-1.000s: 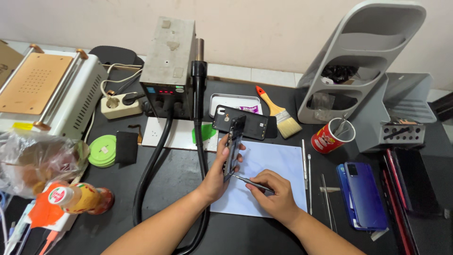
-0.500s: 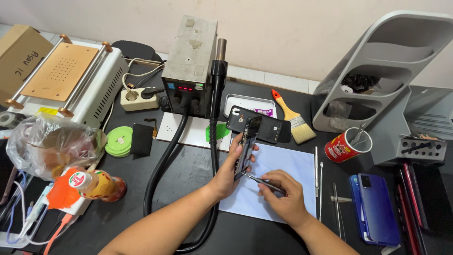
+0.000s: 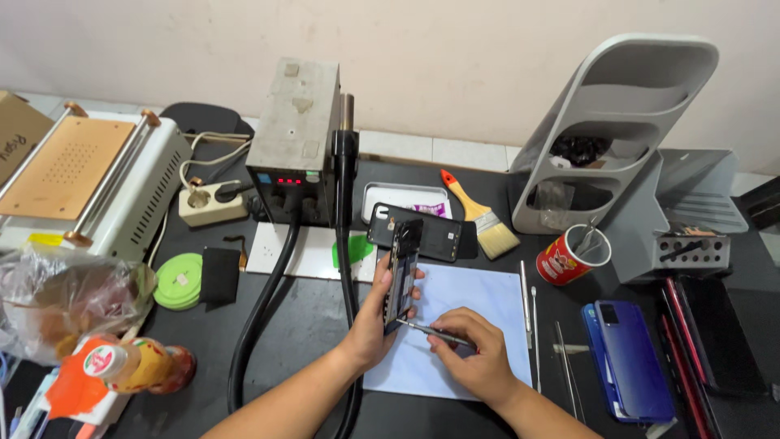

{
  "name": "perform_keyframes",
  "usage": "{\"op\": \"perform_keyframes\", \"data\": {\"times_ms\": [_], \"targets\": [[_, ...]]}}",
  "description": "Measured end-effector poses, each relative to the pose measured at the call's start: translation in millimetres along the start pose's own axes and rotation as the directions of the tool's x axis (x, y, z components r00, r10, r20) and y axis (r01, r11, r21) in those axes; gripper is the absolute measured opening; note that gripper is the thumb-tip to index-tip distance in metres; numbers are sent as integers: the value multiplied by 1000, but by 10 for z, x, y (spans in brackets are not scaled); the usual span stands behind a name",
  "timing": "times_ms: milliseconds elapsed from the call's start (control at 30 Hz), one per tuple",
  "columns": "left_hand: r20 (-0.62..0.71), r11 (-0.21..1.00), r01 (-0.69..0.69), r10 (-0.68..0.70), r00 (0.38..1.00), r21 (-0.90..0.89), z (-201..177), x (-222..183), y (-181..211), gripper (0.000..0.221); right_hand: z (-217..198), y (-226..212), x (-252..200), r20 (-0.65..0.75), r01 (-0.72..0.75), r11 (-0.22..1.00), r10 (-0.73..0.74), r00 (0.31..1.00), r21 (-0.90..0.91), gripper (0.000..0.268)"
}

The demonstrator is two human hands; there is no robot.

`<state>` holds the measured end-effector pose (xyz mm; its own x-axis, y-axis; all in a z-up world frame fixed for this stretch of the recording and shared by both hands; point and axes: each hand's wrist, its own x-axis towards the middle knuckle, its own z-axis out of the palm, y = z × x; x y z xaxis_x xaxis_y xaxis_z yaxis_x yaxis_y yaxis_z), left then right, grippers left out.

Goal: The person disassembles a smartphone by removing screws and prying open the casing. They use a screwdriver and a metal prying tool to detach the back cover and separate internal components. The phone is held and rotated to access different areas during the process.

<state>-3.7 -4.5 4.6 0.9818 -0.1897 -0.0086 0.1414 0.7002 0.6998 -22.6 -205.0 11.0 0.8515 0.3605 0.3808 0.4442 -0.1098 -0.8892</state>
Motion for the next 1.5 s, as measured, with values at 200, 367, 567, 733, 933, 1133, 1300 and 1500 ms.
{"op": "perform_keyframes", "data": {"times_ms": [200,367,567,733,933,1133,1300,1500], "targets": [[0,998,-5,5,1000,57,10,-17,1,59,-27,109,-61,-1,-146,988,147,989,51,17],[-1,999,3,-3,1000,54,12,-5,31,60,-35,101,-58,-12,-216,972,216,976,-96,28],[-31,1000,25,-25,999,-4,7,26,9,58,5,3,-32,-23,-9,997,7,1000,-77,30],[-36,1000,-8,7,999,-23,-23,52,-10,55,22,-21,-10,-31,47,993,-51,998,-105,23],[-32,999,-7,6,999,-46,-12,43,11,54,23,-17,-38,-19,-22,994,20,1000,-108,23],[-36,1000,-5,4,999,-27,6,35,35,55,19,15,-48,-37,8,990,-13,999,-140,25],[-55,999,4,-6,998,-34,25,28,39,54,21,-26,-11,-25,-41,997,39,999,-71,23],[-91,997,0,-7,996,-76,-12,54,-9,51,1,-59,6,-8,45,989,-47,999,-144,25]]}}
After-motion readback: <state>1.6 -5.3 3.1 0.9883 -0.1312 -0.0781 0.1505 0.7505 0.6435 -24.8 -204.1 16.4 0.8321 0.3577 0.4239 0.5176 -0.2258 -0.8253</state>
